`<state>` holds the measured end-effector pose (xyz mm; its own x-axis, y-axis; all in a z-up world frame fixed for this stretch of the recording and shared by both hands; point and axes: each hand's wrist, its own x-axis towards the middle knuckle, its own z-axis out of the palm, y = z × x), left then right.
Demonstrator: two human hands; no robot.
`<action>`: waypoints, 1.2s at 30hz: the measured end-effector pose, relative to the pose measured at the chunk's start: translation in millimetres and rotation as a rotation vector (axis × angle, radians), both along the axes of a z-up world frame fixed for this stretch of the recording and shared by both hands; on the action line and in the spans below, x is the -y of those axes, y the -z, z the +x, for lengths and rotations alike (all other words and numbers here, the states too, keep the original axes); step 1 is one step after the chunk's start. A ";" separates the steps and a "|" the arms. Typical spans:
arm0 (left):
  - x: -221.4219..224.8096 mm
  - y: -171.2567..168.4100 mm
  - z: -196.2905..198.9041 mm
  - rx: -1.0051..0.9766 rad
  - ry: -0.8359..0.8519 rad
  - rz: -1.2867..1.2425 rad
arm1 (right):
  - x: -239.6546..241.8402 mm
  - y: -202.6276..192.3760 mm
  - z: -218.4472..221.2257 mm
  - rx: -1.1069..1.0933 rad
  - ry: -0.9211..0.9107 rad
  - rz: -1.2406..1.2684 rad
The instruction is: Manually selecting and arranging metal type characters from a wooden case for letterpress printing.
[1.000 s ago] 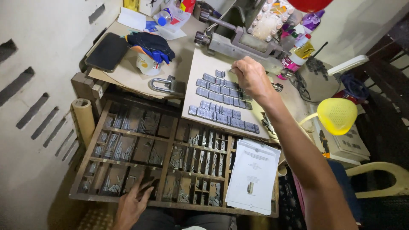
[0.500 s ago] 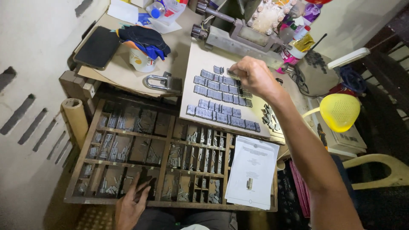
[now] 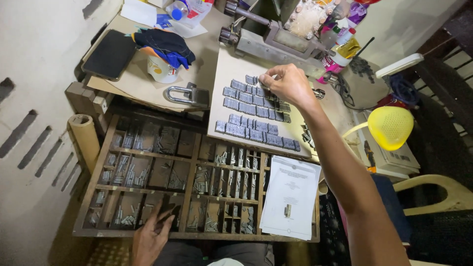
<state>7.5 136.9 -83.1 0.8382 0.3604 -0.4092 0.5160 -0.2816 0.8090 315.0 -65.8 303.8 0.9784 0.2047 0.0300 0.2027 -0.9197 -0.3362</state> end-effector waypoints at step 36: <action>-97.7 -139.3 68.6 0.632 -0.206 0.282 | 77.4 10.2 -153.6 0.582 -0.508 0.075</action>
<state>76.2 234.6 56.1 0.7875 0.5573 0.2632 0.0387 -0.4710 0.8813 161.4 -143.2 293.6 0.5871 0.6014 0.5419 0.7567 -0.6454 -0.1036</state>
